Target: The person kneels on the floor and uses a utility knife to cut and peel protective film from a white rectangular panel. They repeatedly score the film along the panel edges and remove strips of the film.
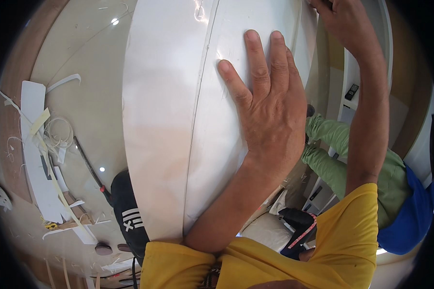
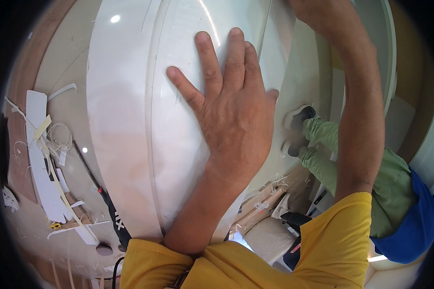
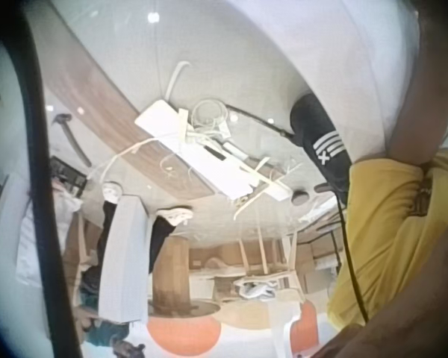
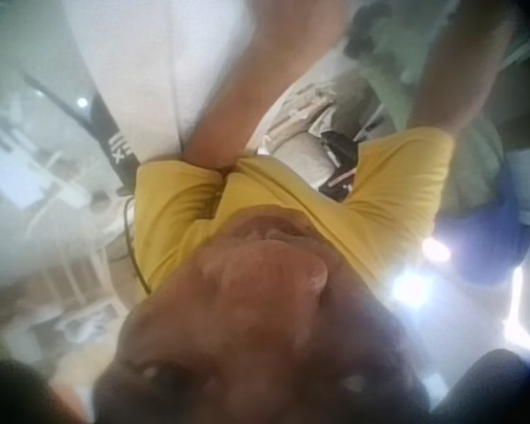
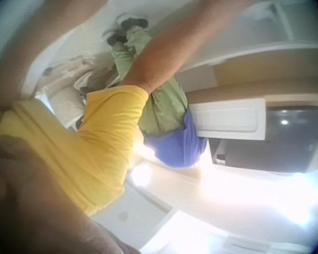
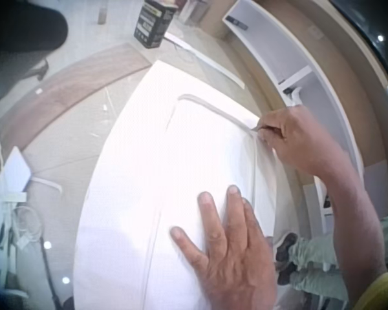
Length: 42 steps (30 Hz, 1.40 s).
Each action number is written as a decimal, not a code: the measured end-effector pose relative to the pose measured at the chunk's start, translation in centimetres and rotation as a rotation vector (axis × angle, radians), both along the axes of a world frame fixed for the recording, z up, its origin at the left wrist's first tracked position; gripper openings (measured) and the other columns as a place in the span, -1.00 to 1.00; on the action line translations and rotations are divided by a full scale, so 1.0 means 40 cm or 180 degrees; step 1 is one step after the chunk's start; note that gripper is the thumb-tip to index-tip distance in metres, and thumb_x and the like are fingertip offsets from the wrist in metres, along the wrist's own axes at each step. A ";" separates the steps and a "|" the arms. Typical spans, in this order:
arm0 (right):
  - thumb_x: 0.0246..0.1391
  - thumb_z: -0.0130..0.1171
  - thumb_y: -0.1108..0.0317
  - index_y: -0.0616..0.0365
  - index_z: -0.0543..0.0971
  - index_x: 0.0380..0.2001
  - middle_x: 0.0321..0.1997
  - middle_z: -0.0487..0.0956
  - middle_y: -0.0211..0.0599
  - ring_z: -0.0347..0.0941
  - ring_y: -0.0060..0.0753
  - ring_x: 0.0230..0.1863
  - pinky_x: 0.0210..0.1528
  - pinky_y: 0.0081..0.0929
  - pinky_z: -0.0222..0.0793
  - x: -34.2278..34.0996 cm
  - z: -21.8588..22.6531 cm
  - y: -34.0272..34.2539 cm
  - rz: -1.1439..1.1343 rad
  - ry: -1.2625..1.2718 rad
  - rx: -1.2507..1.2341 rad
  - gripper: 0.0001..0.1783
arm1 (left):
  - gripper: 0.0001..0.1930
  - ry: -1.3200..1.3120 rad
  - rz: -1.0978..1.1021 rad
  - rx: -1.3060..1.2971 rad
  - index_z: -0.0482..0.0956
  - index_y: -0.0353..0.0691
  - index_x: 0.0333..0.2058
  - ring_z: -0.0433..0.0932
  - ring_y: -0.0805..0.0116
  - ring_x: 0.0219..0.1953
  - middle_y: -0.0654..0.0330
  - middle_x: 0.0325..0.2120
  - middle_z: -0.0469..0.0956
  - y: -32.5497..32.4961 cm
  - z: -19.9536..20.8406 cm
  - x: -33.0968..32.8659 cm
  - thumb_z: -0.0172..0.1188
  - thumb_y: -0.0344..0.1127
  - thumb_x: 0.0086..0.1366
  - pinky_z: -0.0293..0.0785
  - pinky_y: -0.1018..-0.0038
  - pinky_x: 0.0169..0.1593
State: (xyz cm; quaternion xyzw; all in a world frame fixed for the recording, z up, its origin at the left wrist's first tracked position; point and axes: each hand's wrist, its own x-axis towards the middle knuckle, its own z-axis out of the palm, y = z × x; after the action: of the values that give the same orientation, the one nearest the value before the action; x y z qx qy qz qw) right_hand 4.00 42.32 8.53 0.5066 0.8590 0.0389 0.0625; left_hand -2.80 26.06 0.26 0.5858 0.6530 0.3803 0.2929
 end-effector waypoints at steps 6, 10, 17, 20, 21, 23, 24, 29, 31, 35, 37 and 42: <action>0.05 0.23 0.49 0.40 0.69 -0.33 -0.38 0.65 0.19 0.63 0.16 -0.34 -0.23 -0.17 0.51 -0.024 0.014 0.001 -0.0311 -0.0062 -0.0101 -0.83 | -0.50 -0.0018 0.0026 0.0046 0.58 -0.51 0.10 -0.03 -0.27 0.53 -0.07 0.34 0.34 -0.001 -0.003 0.002 0.19 -0.45 0.16 -0.46 -0.44 0.46; 0.03 0.19 0.49 0.41 0.68 -0.39 -0.39 0.61 0.26 0.61 0.22 -0.35 -0.25 -0.11 0.50 -0.022 -0.005 0.030 -0.0474 -0.0488 -0.0091 -0.83 | -0.51 -0.0066 -0.0027 -0.0008 0.58 -0.51 0.10 -0.03 -0.27 0.53 -0.07 0.33 0.34 -0.001 0.004 -0.003 0.18 -0.46 0.16 -0.47 -0.45 0.45; 0.01 0.19 0.44 0.41 0.69 -0.42 -0.41 0.60 0.30 0.61 0.29 -0.34 -0.22 -0.06 0.50 -0.004 -0.008 0.056 -0.0083 -0.0589 -0.0185 -0.80 | -0.54 0.0058 0.0030 0.0046 0.61 -0.49 0.07 -0.01 -0.26 0.52 -0.03 0.31 0.37 0.004 -0.003 -0.003 0.17 -0.47 0.17 -0.41 -0.45 0.45; 0.02 0.20 0.42 0.40 0.70 -0.41 -0.40 0.62 0.28 0.62 0.27 -0.34 -0.21 -0.07 0.51 -0.013 -0.009 0.088 -0.0384 -0.0973 -0.0494 -0.79 | -0.54 0.0063 0.0062 0.0025 0.62 -0.47 0.07 -0.01 -0.25 0.53 -0.03 0.31 0.37 -0.002 -0.001 0.002 0.17 -0.46 0.17 -0.40 -0.45 0.45; 0.02 0.21 0.41 0.39 0.70 -0.40 -0.40 0.63 0.27 0.63 0.26 -0.35 -0.22 -0.08 0.52 -0.011 -0.011 0.091 -0.0365 -0.1068 -0.0411 -0.79 | -0.54 0.0032 0.0064 0.0025 0.62 -0.47 0.07 -0.01 -0.25 0.53 -0.04 0.31 0.37 0.001 0.003 0.002 0.18 -0.46 0.17 -0.40 -0.45 0.45; 0.02 0.22 0.40 0.37 0.71 -0.38 -0.40 0.64 0.24 0.63 0.22 -0.36 -0.22 -0.09 0.52 -0.015 -0.013 0.072 -0.0336 -0.0935 -0.0242 -0.79 | -0.54 0.0010 0.0055 0.0021 0.62 -0.46 0.07 -0.01 -0.25 0.53 -0.05 0.30 0.38 0.002 0.001 0.001 0.18 -0.46 0.17 -0.41 -0.45 0.45; 0.03 0.23 0.40 0.37 0.71 -0.37 -0.40 0.64 0.23 0.63 0.20 -0.36 -0.22 -0.10 0.52 -0.025 -0.005 0.036 -0.0309 -0.0729 -0.0162 -0.79 | -0.54 -0.0001 0.0060 0.0010 0.62 -0.46 0.08 0.00 -0.25 0.52 -0.05 0.30 0.38 0.000 -0.001 0.004 0.19 -0.46 0.17 -0.42 -0.45 0.45; 0.09 0.24 0.44 0.39 0.68 -0.29 -0.37 0.64 0.19 0.61 0.16 -0.36 -0.24 -0.13 0.49 -0.022 0.016 -0.010 -0.0492 0.0081 0.0020 -0.80 | -0.50 0.0058 -0.0014 -0.0032 0.61 -0.45 0.10 0.00 -0.28 0.52 -0.07 0.32 0.36 -0.002 0.005 -0.004 0.22 -0.43 0.14 -0.45 -0.46 0.44; 0.11 0.24 0.46 0.41 0.67 -0.26 -0.35 0.64 0.19 0.61 0.16 -0.34 -0.23 -0.14 0.48 0.002 0.011 0.020 -0.0650 0.0056 -0.0049 -0.80 | -0.49 0.0035 0.0049 0.0031 0.60 -0.45 0.11 -0.01 -0.30 0.52 -0.07 0.33 0.35 0.003 -0.001 0.001 0.23 -0.43 0.13 -0.45 -0.46 0.44; 0.12 0.25 0.46 0.39 0.68 -0.26 -0.33 0.64 0.19 0.61 0.15 -0.31 -0.19 -0.15 0.48 0.046 -0.008 0.034 -0.0311 0.0049 -0.0221 -0.81 | -0.47 0.0031 0.0002 0.0032 0.59 -0.47 0.11 0.00 -0.30 0.52 -0.08 0.33 0.35 0.001 -0.001 -0.001 0.23 -0.42 0.12 -0.46 -0.47 0.44; 0.12 0.25 0.46 0.38 0.68 -0.26 -0.32 0.65 0.18 0.61 0.15 -0.29 -0.18 -0.15 0.48 0.044 -0.016 0.034 -0.0387 -0.0015 -0.0069 -0.81 | -0.47 0.0010 0.0010 0.0040 0.59 -0.49 0.11 0.00 -0.30 0.52 -0.08 0.33 0.35 0.000 0.000 -0.002 0.23 -0.43 0.13 -0.47 -0.47 0.44; 0.10 0.24 0.46 0.38 0.68 -0.28 -0.33 0.64 0.20 0.62 0.18 -0.26 -0.17 -0.14 0.49 -0.031 0.013 -0.016 -0.0216 -0.0146 -0.0036 -0.81 | -0.50 -0.0026 0.0035 0.0035 0.60 -0.50 0.09 0.00 -0.29 0.52 -0.09 0.33 0.35 0.002 -0.002 0.000 0.20 -0.44 0.14 -0.48 -0.47 0.44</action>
State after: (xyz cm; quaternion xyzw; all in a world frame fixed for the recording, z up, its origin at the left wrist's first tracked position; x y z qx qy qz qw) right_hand 2.75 41.68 9.07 0.5340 0.8399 0.0436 0.0863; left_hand -2.79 26.13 0.18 0.5822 0.6529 0.3879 0.2903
